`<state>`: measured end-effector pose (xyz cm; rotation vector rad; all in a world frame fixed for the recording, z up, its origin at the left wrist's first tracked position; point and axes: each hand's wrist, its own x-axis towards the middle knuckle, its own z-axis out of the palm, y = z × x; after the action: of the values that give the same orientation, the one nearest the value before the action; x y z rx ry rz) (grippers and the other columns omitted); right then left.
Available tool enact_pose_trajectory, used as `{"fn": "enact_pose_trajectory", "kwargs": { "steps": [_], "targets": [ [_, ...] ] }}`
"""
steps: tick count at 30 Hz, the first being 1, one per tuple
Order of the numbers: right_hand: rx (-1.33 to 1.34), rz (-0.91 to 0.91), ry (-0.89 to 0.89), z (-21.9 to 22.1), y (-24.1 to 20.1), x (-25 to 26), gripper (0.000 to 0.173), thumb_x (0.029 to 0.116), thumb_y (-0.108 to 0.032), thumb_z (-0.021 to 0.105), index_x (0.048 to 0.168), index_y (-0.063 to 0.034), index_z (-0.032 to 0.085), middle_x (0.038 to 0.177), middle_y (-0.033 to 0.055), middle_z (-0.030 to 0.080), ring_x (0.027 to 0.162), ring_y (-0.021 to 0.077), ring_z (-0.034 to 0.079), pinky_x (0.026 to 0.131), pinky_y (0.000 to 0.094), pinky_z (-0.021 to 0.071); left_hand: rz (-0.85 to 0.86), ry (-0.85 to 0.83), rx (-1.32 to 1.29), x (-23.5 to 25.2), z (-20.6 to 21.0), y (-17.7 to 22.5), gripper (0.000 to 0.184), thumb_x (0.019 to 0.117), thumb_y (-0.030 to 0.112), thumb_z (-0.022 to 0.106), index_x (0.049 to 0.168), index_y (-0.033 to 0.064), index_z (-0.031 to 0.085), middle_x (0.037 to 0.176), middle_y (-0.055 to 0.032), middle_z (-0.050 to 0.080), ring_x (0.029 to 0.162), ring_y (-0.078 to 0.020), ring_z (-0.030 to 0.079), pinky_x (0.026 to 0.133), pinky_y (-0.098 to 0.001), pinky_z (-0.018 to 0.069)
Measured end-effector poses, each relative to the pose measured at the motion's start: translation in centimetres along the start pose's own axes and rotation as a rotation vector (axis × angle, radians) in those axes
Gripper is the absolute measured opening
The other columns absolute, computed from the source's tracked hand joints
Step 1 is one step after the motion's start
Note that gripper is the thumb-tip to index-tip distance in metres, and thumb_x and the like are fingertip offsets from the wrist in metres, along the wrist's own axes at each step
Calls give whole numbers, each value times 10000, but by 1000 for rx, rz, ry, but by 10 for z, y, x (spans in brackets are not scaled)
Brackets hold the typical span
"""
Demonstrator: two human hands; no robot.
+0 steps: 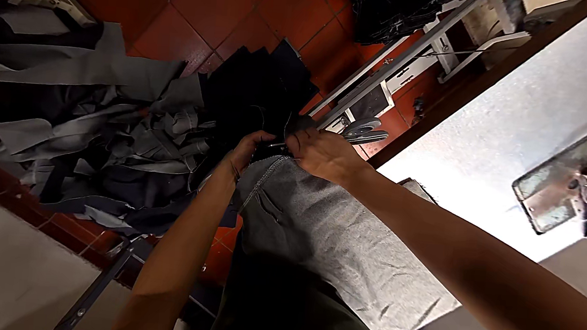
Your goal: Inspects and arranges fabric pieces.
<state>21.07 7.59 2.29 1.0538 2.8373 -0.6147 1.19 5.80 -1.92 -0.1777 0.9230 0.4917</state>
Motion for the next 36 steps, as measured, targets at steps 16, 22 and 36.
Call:
{"fn": "enact_pose_trajectory", "kwargs": {
  "steps": [16,22,36],
  "targets": [
    [10,101,-117,-13,-6,3,183,1030,-104,508,952,26,611,776,216,639,740,421,696,586,526,554,10,21,-27,-16,-2,-6,362,1052,231,345,906,85,642,744,-61,698,651,-119,688,572,-271,577],
    [-58,489,-44,-65,9,-4,268,1072,-152,498,1146,78,614,1075,312,663,1058,509,652,838,627,528,162,586,732,-13,-87,0,480,1120,295,311,1338,-68,536,1131,-243,687,999,-343,685,878,-536,553],
    [253,1417,121,83,-209,-346,1146,757,-730,748,1650,-217,245,851,307,706,739,550,668,646,730,480,1237,853,567,-238,-169,-49,516,1092,255,284,695,109,579,616,70,610,574,-34,582,603,-247,520]
  ]
}}
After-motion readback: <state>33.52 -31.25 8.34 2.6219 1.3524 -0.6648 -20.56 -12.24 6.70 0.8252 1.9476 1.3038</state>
